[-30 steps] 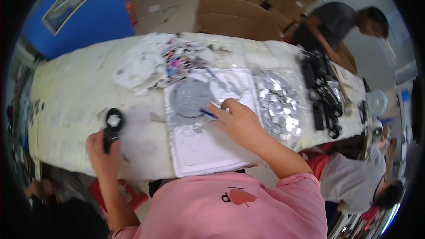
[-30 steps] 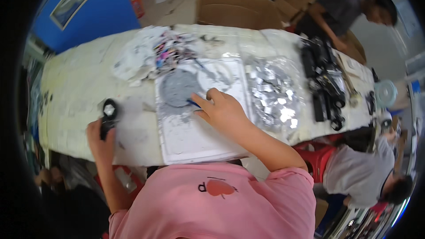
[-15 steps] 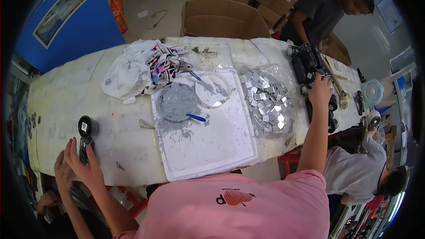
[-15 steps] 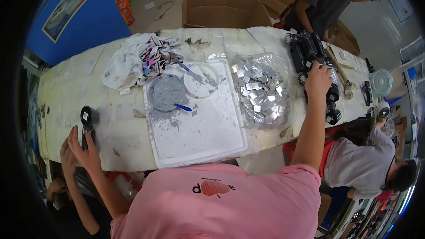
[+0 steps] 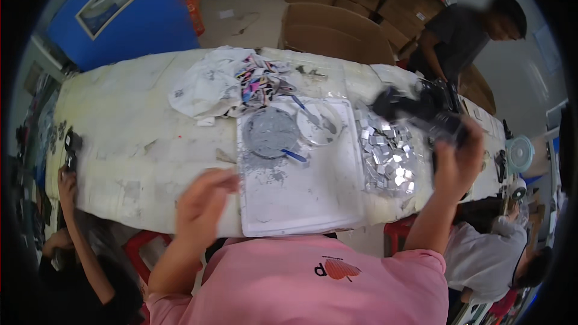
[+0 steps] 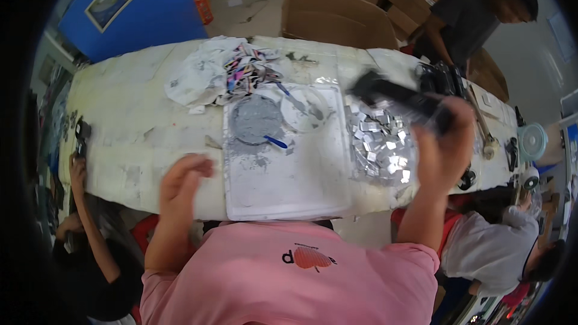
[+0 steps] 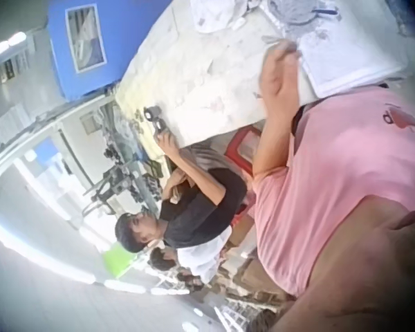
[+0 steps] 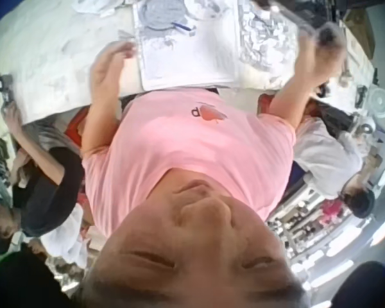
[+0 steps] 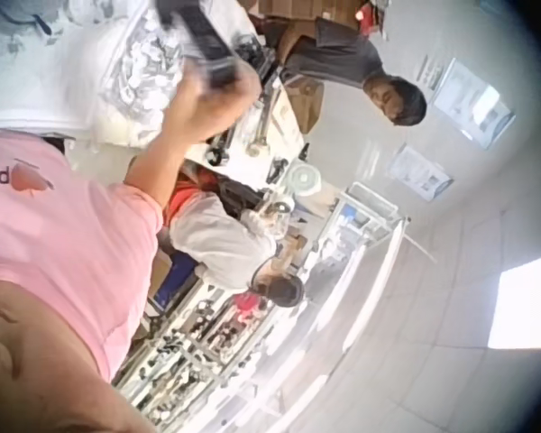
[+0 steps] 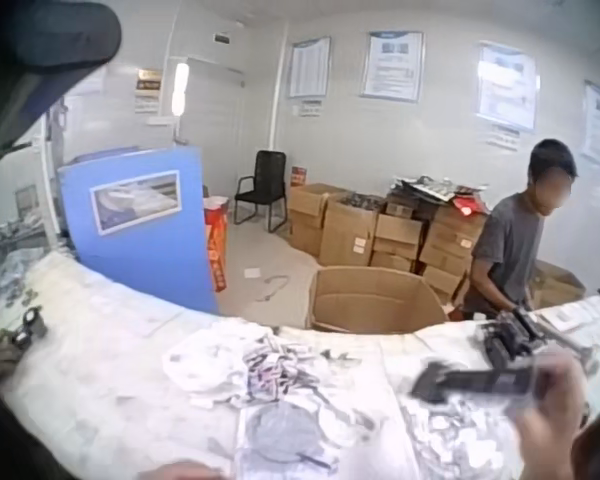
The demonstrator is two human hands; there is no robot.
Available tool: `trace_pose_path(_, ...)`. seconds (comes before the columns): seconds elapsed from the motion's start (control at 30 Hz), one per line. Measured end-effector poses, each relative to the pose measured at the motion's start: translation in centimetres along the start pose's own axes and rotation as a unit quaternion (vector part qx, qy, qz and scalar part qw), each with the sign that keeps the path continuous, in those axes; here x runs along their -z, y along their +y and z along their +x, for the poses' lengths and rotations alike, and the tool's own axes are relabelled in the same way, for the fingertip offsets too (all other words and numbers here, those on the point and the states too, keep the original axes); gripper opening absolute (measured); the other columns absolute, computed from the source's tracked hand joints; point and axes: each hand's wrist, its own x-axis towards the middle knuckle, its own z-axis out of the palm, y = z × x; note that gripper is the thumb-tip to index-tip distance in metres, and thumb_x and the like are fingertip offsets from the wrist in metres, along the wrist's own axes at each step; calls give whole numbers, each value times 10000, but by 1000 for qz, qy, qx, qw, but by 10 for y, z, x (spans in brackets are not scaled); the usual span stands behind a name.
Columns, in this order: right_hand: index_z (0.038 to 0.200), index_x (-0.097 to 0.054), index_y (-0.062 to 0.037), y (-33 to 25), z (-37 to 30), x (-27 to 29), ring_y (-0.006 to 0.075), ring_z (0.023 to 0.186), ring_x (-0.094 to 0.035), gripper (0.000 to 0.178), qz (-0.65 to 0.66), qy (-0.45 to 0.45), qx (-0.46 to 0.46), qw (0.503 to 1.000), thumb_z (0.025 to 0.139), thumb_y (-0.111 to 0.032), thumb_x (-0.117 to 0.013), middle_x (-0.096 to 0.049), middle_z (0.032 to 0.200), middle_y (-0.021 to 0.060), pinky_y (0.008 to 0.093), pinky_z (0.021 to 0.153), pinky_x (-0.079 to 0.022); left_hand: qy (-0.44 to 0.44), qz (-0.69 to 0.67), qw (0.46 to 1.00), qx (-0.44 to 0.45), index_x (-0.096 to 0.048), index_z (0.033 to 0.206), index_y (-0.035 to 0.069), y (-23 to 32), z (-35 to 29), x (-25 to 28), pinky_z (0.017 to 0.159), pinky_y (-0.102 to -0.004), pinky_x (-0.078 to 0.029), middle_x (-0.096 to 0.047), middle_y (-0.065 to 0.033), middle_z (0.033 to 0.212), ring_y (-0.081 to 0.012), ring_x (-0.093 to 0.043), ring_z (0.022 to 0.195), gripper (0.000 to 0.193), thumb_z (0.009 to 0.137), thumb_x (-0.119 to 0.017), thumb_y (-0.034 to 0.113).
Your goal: Applying paste or sealant to small electronic parts using a thin applicator tool or brush.
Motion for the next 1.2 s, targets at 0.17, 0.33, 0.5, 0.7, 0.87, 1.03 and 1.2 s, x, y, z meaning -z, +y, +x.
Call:
trace_pose_path(0.17,1150,-492,-35,-40,-49,-94,383,1001,-647,621,264,-225,141,927,679,-174,-871,-580,984,162,443,760,-555,65,-526,823,205,-291,1449,88,-2,33,-67,1006,-446,-438,-553,-177,1279,-298,-571,1148,558,1034,-350,457)
trace_pose_path(0.33,932,-613,-33,-53,-47,-107,377,959,-641,218,146,-374,283,871,790,-186,-676,-596,972,159,424,708,-542,78,-498,860,84,-479,1327,43,-17,24,-17,959,-455,-500,-600,-184,1213,-308,-601,1113,626,993,-365,560)
trace_pose_path(0.5,903,-679,-29,27,-37,-60,374,894,-617,163,-359,-425,-103,825,813,-165,-680,-633,928,178,434,752,-496,152,-102,975,-125,-374,1406,-18,17,11,49,841,-415,-583,-494,-196,1356,-285,-619,1092,693,845,-689,241)
trace_pose_path(0.7,922,-673,-6,86,-50,-64,402,869,-609,189,-345,-366,-168,848,847,-179,-652,-622,950,185,454,763,-497,-13,474,874,-102,-607,1217,64,16,7,36,849,-399,-500,-552,-143,1293,-345,-573,1058,639,617,-826,79)
trace_pose_path(0.87,907,-663,9,87,-46,-60,400,887,-601,152,-332,-347,-186,857,823,-117,-663,-609,973,197,463,770,-482,1,476,868,-143,-619,1166,61,-22,-10,35,868,-424,-483,-536,-158,1317,-354,-574,1049,532,679,-813,156)
trace_pose_path(1.03,884,-642,54,28,-23,-81,263,705,-610,91,-195,-317,-106,922,796,39,-661,-610,841,146,321,665,-485,42,417,896,-149,-636,1119,57,-16,-16,41,777,-405,-470,-571,-126,1035,-311,-563,898,436,711,-786,90)
trace_pose_path(1.2,933,-661,-17,-32,-46,-167,264,766,-607,134,103,-453,3,886,804,12,-684,-620,860,114,329,645,-486,76,368,911,-168,-650,1041,48,-32,-18,50,714,-371,-459,-585,-115,933,-284,-562,833,314,743,-736,0)
